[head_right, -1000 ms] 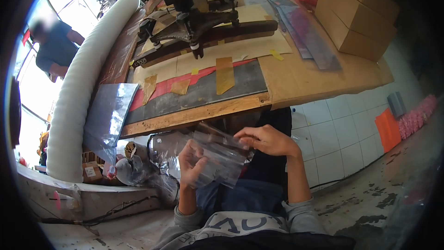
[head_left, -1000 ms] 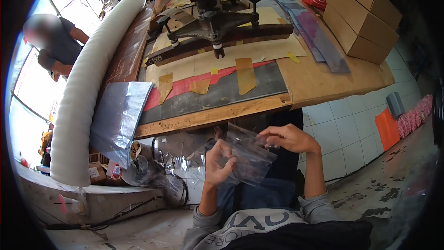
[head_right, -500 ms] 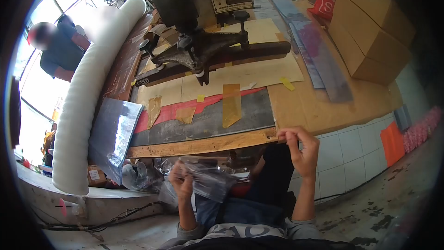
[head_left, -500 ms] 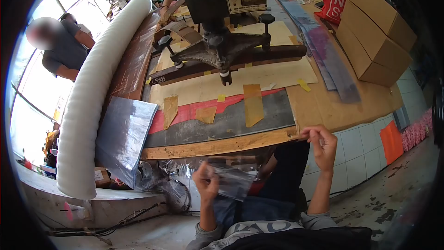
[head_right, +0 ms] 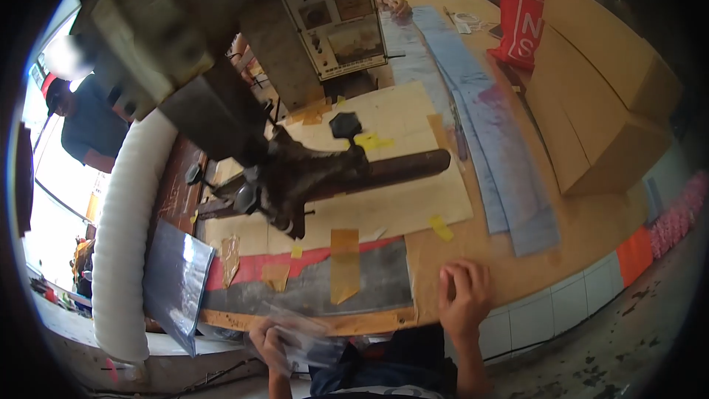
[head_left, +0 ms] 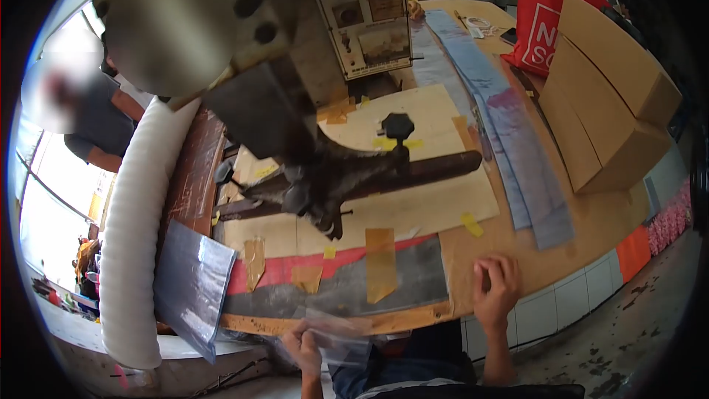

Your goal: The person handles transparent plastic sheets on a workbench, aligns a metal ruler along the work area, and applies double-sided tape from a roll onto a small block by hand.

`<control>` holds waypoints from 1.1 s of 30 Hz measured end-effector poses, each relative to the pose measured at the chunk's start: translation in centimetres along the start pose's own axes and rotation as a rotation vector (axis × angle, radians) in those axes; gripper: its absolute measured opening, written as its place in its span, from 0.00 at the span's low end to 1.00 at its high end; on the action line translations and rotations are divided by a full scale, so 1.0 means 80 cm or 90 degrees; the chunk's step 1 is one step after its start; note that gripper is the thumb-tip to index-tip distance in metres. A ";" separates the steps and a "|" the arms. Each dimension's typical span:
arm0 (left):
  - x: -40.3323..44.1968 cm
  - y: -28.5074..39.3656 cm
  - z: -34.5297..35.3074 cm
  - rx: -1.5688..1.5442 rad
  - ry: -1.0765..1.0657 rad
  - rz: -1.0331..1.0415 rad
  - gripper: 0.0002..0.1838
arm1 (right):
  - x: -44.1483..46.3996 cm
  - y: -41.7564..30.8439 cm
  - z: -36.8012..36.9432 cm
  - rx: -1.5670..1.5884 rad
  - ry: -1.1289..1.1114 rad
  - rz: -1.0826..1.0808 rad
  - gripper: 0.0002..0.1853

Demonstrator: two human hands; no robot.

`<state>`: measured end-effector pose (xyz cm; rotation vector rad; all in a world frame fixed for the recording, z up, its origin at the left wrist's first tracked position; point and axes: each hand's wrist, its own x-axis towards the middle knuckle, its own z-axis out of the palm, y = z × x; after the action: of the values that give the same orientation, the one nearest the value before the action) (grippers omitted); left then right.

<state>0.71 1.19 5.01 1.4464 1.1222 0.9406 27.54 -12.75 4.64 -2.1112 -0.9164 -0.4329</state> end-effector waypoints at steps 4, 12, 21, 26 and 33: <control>0.005 -0.012 0.009 0.053 0.078 0.010 0.16 | 0.006 -0.001 -0.003 -0.017 -0.032 0.021 0.04; 0.008 0.014 0.043 0.262 0.224 0.079 0.16 | 0.005 0.006 0.001 0.002 -0.032 0.050 0.06; 0.003 -0.004 0.017 0.060 0.120 0.029 0.15 | 0.000 0.007 0.001 0.002 0.019 0.022 0.05; -0.007 -0.040 -0.007 0.030 0.056 0.164 0.15 | -0.014 0.009 -0.010 0.171 0.007 -0.018 0.07; -0.069 0.027 0.025 -0.373 0.075 0.036 0.08 | -0.114 -0.069 -0.042 0.448 -0.291 -0.228 0.33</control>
<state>1.53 -4.68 6.85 0.9549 0.7945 1.2793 17.28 -17.18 4.54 -1.4095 -1.4626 0.2044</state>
